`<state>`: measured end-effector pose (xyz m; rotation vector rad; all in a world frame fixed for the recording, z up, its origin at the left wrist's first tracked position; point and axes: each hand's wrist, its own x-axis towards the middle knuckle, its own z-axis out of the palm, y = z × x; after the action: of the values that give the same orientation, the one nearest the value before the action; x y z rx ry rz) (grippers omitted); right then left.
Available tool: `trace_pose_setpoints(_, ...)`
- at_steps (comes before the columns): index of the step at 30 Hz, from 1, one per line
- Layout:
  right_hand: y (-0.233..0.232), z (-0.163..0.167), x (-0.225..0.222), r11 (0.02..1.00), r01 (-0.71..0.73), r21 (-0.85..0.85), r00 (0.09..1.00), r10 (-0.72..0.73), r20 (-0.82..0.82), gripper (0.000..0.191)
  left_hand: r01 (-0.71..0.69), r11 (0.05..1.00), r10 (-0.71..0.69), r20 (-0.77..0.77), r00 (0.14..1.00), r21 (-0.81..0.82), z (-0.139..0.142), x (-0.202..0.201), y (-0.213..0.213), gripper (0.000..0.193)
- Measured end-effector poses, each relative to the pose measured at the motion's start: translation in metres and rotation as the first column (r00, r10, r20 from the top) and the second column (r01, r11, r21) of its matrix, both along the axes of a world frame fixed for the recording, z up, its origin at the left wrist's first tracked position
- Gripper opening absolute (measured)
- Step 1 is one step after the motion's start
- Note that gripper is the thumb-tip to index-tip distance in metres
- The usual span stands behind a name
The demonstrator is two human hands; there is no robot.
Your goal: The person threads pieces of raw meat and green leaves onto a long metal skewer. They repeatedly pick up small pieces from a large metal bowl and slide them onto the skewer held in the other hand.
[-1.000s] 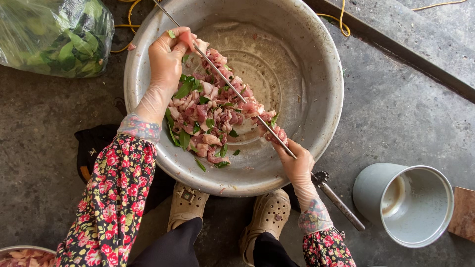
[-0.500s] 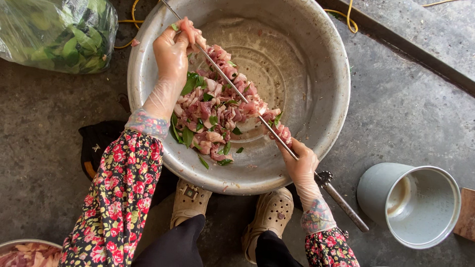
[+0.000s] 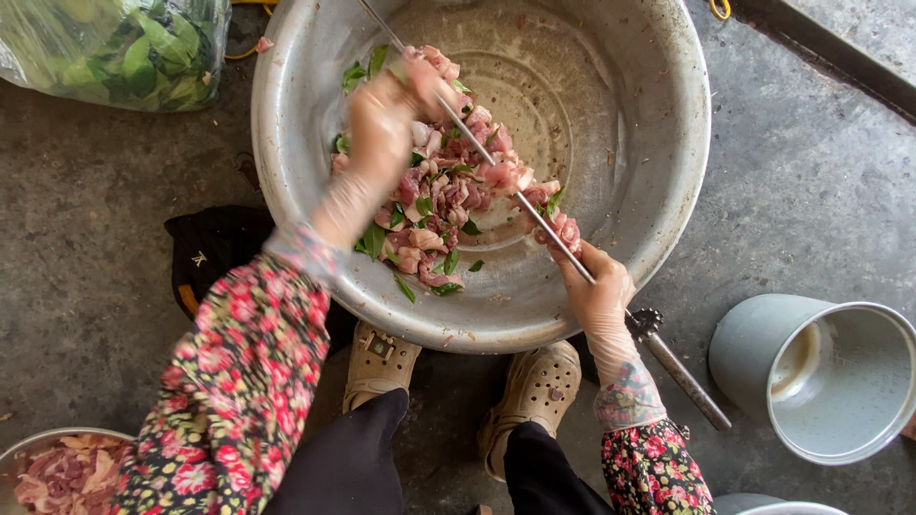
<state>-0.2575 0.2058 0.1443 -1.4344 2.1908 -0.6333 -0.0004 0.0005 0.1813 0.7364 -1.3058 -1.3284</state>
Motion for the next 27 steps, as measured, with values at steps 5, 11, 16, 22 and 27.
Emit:
trace_pose_setpoints(5, 0.000, 0.006, 0.001, 0.998, 0.035, 0.060, 0.999, -0.037, 0.030, 0.032, 0.187, 0.961, -0.231, 0.223, 0.947, 0.202, -0.016, -0.004, 0.046, 0.014)
trace_pose_setpoints(11, 0.004, 0.003, 0.000, 0.999, 0.036, -0.012, 0.997, -0.035, 0.074, 0.032, -0.239, 0.970, 0.145, 0.909, 0.391, -0.051, -0.115, 0.052, 0.012, 0.025)
trace_pose_setpoints(16, 0.004, -0.003, -0.004, 1.000, 0.016, -0.019, 1.000, -0.016, 0.002, 0.032, -0.370, 0.926, 0.318, 0.684, 0.657, -0.075, -0.143, 0.055, 0.001, 0.020)
trace_pose_setpoints(22, 0.003, -0.002, -0.001, 0.999, -0.006, -0.048, 1.000, 0.007, 0.020, 0.031, -0.348, 0.873, 0.326, 0.120, 0.938, 0.343, -0.082, 0.062, -0.061, 0.009)
trace_pose_setpoints(27, 0.001, 0.003, -0.001, 0.999, 0.011, -0.030, 1.000, -0.011, -0.003, 0.035, -0.304, 0.912, 0.310, 0.024, 0.950, 0.276, -0.037, 0.044, -0.069, 0.015)
